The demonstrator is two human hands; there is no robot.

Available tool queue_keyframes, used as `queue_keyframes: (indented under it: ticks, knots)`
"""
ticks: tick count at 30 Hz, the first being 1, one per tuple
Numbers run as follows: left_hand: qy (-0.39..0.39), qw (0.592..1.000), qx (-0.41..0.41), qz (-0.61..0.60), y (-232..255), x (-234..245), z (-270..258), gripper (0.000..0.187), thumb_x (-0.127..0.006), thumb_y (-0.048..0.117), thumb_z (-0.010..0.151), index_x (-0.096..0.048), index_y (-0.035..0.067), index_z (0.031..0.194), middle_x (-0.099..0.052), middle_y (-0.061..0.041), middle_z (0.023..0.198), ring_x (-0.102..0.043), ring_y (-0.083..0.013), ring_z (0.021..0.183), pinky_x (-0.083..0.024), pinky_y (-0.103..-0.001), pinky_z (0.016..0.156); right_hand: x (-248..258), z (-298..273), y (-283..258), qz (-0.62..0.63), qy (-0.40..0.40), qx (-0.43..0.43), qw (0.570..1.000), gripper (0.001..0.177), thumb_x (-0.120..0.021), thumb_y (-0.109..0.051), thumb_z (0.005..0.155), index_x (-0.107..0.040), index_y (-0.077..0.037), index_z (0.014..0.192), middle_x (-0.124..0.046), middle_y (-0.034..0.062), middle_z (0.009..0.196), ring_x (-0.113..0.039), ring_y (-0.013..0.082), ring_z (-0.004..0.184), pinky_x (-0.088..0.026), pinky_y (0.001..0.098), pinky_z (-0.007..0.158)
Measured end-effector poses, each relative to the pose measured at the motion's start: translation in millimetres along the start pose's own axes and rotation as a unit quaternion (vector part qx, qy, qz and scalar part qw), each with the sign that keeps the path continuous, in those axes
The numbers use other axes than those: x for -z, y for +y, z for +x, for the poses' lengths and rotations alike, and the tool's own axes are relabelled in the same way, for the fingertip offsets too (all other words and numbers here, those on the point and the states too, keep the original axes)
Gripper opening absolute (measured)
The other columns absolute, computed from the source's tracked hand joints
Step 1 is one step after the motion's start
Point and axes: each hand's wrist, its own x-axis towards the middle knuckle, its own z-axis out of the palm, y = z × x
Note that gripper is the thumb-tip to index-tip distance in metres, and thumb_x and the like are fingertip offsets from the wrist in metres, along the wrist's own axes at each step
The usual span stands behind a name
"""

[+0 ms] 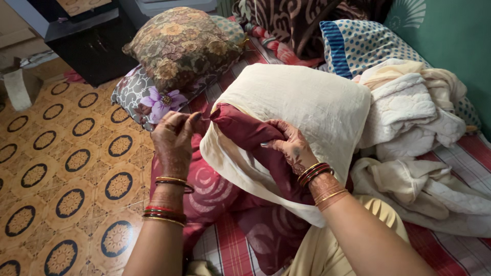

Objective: The person inserts a maroon pillow into a white quilted pillowcase while seated on a bed. They align the corners, pull the case over the pillow, and repeatedly smooth and adjust the fabric to ensure a neat fit.

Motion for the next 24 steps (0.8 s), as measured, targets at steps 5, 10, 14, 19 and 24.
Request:
queue_keyframes:
  ticks: [5,10,14,19,24]
  knots:
    - [-0.009,0.998,0.058,-0.014,-34.7,3.8,-9.9,0.027,-0.068,0.023,0.103,-0.068,0.003,0.085,-0.061,0.001,0.075,-0.052,-0.0082,0.063,-0.042,-0.023,0.057,-45.3,-24.2,-27.5,-0.422,-0.009,0.091,0.902,0.049,-0.079,-0.015,0.080,-0.064,-0.003,0.125,-0.072,0.0112,0.115,-0.071,0.0208,0.107,-0.057,0.0364,0.095]
    - [0.025,0.961,0.220,-0.166,-82.8,-2.7,-35.6,0.021,-0.060,0.023,0.103,-0.064,0.009,0.089,-0.054,0.007,0.073,-0.045,-0.0056,0.064,-0.039,-0.022,0.055,-102.9,-42.2,-26.1,-0.654,-0.106,0.203,0.721,0.063,-0.080,-0.030,0.075,-0.060,0.002,0.126,-0.060,0.0160,0.127,-0.054,0.0299,0.125,-0.040,0.0457,0.102]
    - [0.065,0.918,0.228,-0.318,-107.8,1.1,-49.6,0.018,-0.060,0.021,0.105,-0.062,0.010,0.091,-0.055,0.007,0.077,-0.046,-0.0042,0.067,-0.039,-0.021,0.061,-121.7,-23.1,-24.5,-0.635,-0.091,0.226,0.733,0.056,-0.078,-0.030,0.085,-0.060,0.002,0.126,-0.059,0.0156,0.129,-0.052,0.0307,0.127,-0.042,0.0465,0.104]
    - [0.040,0.874,0.249,-0.416,-102.6,-4.0,-53.7,0.021,-0.060,0.024,0.106,-0.063,0.010,0.091,-0.055,0.006,0.076,-0.048,-0.0054,0.067,-0.041,-0.022,0.061,-155.2,7.6,-17.0,-0.619,-0.094,0.276,0.730,0.057,-0.077,-0.020,0.073,-0.064,-0.004,0.126,-0.060,0.0163,0.125,-0.053,0.0339,0.123,-0.044,0.0493,0.100]
    - [0.098,0.833,0.300,-0.454,-86.6,1.6,-50.7,0.017,-0.056,0.023,0.103,-0.067,0.011,0.098,-0.065,0.005,0.083,-0.058,-0.0049,0.072,-0.049,-0.022,0.067,-156.3,27.8,7.8,-0.579,-0.071,0.244,0.775,0.024,-0.076,-0.019,0.083,-0.074,-0.012,0.105,-0.064,0.0111,0.117,-0.057,0.0333,0.118,-0.046,0.0494,0.095]
